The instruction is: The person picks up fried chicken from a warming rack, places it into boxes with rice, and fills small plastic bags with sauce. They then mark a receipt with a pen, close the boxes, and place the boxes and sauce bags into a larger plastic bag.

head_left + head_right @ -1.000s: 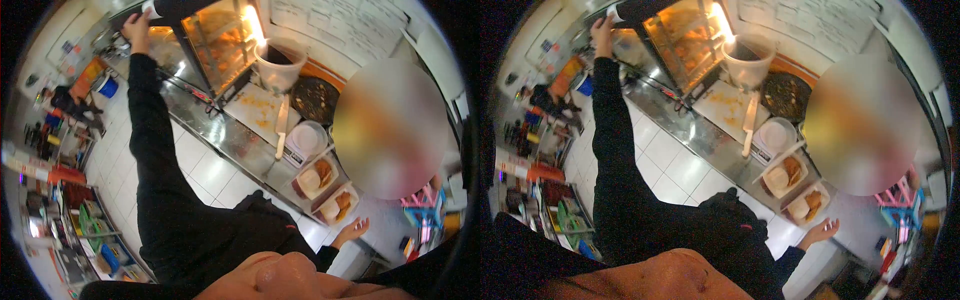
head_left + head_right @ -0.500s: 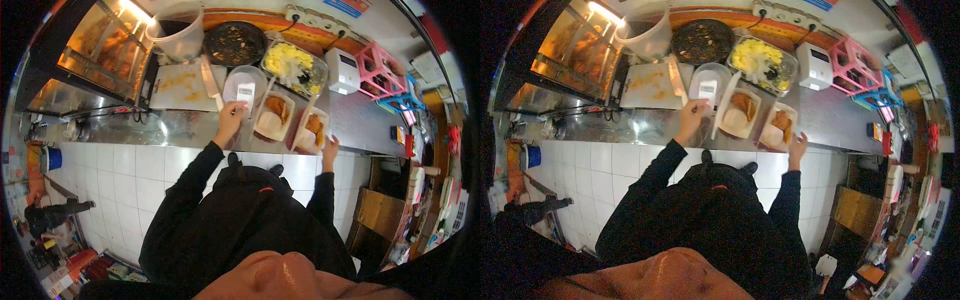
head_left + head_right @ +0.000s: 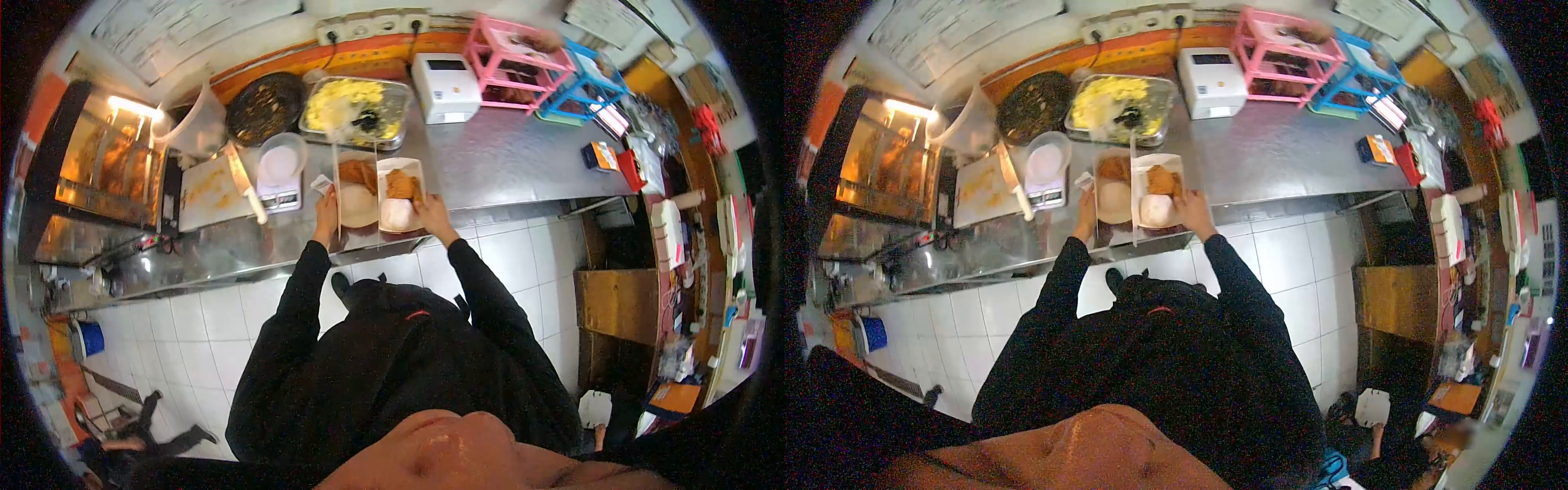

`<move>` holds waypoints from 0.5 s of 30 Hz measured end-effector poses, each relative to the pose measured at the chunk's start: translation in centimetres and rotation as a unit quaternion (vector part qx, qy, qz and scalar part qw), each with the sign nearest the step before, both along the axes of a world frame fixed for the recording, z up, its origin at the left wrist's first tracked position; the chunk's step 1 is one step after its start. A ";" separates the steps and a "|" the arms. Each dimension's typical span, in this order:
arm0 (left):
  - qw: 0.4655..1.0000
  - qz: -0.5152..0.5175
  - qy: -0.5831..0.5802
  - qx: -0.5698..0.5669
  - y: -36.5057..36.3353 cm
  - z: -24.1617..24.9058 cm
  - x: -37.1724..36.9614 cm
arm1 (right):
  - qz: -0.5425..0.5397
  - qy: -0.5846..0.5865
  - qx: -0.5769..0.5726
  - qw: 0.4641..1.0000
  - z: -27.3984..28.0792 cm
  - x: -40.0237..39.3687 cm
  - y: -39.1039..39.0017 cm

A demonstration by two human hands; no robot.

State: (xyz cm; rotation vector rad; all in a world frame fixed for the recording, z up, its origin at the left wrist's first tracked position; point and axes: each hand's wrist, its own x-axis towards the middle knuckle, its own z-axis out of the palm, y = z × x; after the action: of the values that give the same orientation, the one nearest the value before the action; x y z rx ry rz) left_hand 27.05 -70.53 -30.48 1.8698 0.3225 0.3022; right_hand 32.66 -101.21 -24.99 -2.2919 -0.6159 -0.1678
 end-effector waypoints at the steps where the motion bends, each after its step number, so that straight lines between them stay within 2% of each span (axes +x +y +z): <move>1: 0.981 -0.025 0.011 0.190 -0.8 -1.5 0.4 | -0.011 0.001 0.006 1.000 0.8 0.0 -0.1; 2: 0.926 -0.049 0.021 0.373 -1.1 -3.1 0.3 | -0.029 0.067 -0.011 0.997 2.2 -0.2 -0.1; 3: 0.924 -0.059 0.021 0.376 -1.6 -2.6 -0.5 | -0.045 0.134 -0.028 0.990 3.0 -0.3 -0.6; 6: 0.904 -0.108 -0.053 0.410 -4.9 0.6 -1.8 | -0.026 0.105 0.009 0.994 2.3 0.1 -3.3; 7: 0.980 -0.113 0.022 0.160 -6.5 1.6 -1.5 | -0.038 0.103 0.013 0.994 2.5 0.5 -4.3; 8: 0.991 -0.051 0.073 -0.095 -8.0 2.6 -1.2 | -0.042 0.152 0.041 0.987 2.9 0.7 -5.2; 9: 0.981 -0.025 0.072 -0.178 -10.3 4.2 -1.0 | -0.046 0.200 0.070 0.976 3.0 0.9 -6.1; 10: 0.981 -0.030 0.056 -0.184 -12.7 6.1 -0.7 | -0.058 0.201 0.076 0.975 2.5 1.1 -6.9; 12: 0.981 -0.052 0.021 -0.184 -17.5 9.1 0.7 | -0.096 0.132 0.225 0.961 0.8 2.0 -9.0; 13: 0.981 -0.062 0.010 -0.185 -19.6 10.1 1.7 | -0.091 0.218 0.241 0.942 2.1 2.6 -11.0; 15: 0.981 -0.078 -0.004 -0.177 -23.4 10.6 4.4 | -0.083 0.228 0.264 0.933 1.4 5.0 -15.1</move>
State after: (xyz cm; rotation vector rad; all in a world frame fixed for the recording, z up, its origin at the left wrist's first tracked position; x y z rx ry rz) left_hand 31.46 -93.89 -19.85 1.5317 0.2066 0.1340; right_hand 37.70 -116.28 -23.58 -1.7650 -0.1094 0.1118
